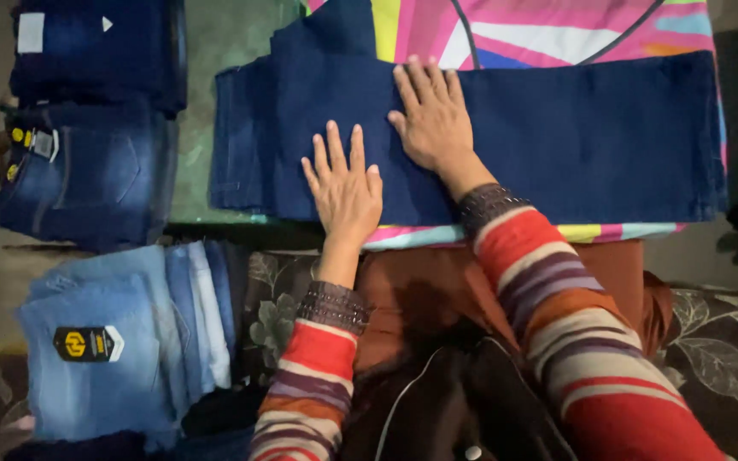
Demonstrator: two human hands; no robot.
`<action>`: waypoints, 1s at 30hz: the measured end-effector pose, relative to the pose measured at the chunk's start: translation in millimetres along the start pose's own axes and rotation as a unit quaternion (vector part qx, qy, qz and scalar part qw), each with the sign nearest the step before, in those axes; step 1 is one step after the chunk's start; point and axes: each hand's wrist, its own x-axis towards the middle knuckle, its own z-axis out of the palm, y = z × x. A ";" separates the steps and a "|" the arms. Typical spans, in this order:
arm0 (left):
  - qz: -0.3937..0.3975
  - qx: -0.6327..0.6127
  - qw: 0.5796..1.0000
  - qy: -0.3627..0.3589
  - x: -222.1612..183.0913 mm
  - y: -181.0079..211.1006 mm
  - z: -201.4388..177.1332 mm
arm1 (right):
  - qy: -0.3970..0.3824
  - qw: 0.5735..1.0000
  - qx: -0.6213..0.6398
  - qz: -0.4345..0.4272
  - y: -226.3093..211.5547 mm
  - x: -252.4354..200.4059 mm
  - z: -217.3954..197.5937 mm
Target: Folding denim jeans and stacking them neatly on a flat surface.
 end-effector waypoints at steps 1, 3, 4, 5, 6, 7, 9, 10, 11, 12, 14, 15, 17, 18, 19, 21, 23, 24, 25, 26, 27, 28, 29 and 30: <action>-0.002 -0.009 1.000 0.004 1.4 1.0 -0.7 | -0.009 0.998 -0.027 0.052 0.9 8.0 3.6; -0.001 -0.021 1.000 0.001 0.5 -5.5 8.4 | -0.022 0.992 -0.054 0.112 -16.1 11.8 -6.8; -0.008 -0.034 0.999 0.017 5.8 -10.9 19.4 | 0.034 0.996 0.016 0.078 -29.0 14.4 -22.1; -0.015 -0.047 0.998 0.032 11.1 -16.1 30.6 | 0.090 0.991 0.084 0.043 -42.3 17.1 -37.0; -0.011 -0.052 0.998 0.030 26.7 -14.5 27.7 | 0.088 0.992 0.080 0.047 -45.0 9.3 -27.4; 0.000 -0.108 0.994 -0.002 41.9 -13.1 25.2 | 0.023 0.999 0.039 0.003 -48.2 1.2 -17.4; 0.008 -0.167 0.985 -0.042 57.6 -9.6 28.7 | -0.050 0.998 -0.001 -0.038 -45.5 -12.4 -3.0; 0.016 -0.124 0.992 -0.031 67.0 -7.2 33.1 | -0.030 0.999 -0.001 -0.043 -36.2 -11.2 0.4; 0.023 -0.081 0.996 -0.020 76.3 -4.3 36.6 | -0.011 0.999 -0.002 -0.048 -27.0 -10.1 2.6; 0.026 -0.083 0.996 -0.017 76.4 -8.1 35.9 | -0.009 0.999 -0.006 -0.047 -10.9 -10.3 -12.6; 0.033 0.026 0.998 0.038 74.7 -15.0 34.6 | 0.004 0.999 -0.025 -0.026 20.0 -13.8 -44.2; 0.036 0.023 0.998 0.040 78.1 -20.7 33.8 | 0.005 0.999 -0.029 -0.024 44.2 -22.0 -51.1; -0.028 0.002 0.999 0.022 76.7 -35.3 33.0 | 0.047 0.994 -0.090 0.048 87.2 -43.5 -62.7; -0.024 0.000 0.999 0.023 74.8 -37.9 33.4 | 0.048 0.993 -0.093 0.051 111.0 -60.4 -67.4; -0.031 -0.001 0.999 0.025 72.7 -40.1 33.1 | 0.070 0.987 -0.123 0.075 134.3 -78.0 -73.0; -0.036 -0.004 0.999 0.032 69.5 -41.8 30.9 | 0.096 0.978 -0.156 0.098 164.3 -103.4 -84.5; -0.013 -0.009 0.995 0.100 65.1 -37.4 29.9 | 0.037 0.966 -0.125 0.224 178.6 -125.9 -96.1; -0.008 -0.012 0.995 0.102 63.4 -36.5 28.0 | 0.040 0.965 -0.128 0.227 172.8 -126.6 -89.3; 0.003 -0.038 0.990 0.138 62.0 -34.7 26.2 | 0.049 0.958 -0.157 0.234 168.1 -127.2 -82.8; 0.018 -0.066 0.982 0.174 63.0 -31.1 25.4 | 0.059 0.950 -0.187 0.244 164.9 -129.1 -76.9; 0.026 -0.071 0.982 0.175 61.7 -25.7 19.0 | 0.063 0.947 -0.193 0.250 133.6 -119.0 -78.8; 0.064 -0.062 0.981 0.175 58.5 -20.9 12.2 | 0.050 0.958 -0.173 0.224 101.6 -109.3 -79.7; 0.102 -0.053 0.978 0.174 55.6 -16.0 5.8 | 0.037 0.967 -0.154 0.197 70.5 -98.6 -79.8; 0.110 -0.058 0.977 0.173 52.9 -20.2 21.2 | 0.039 0.965 -0.159 0.205 41.9 -93.1 -69.7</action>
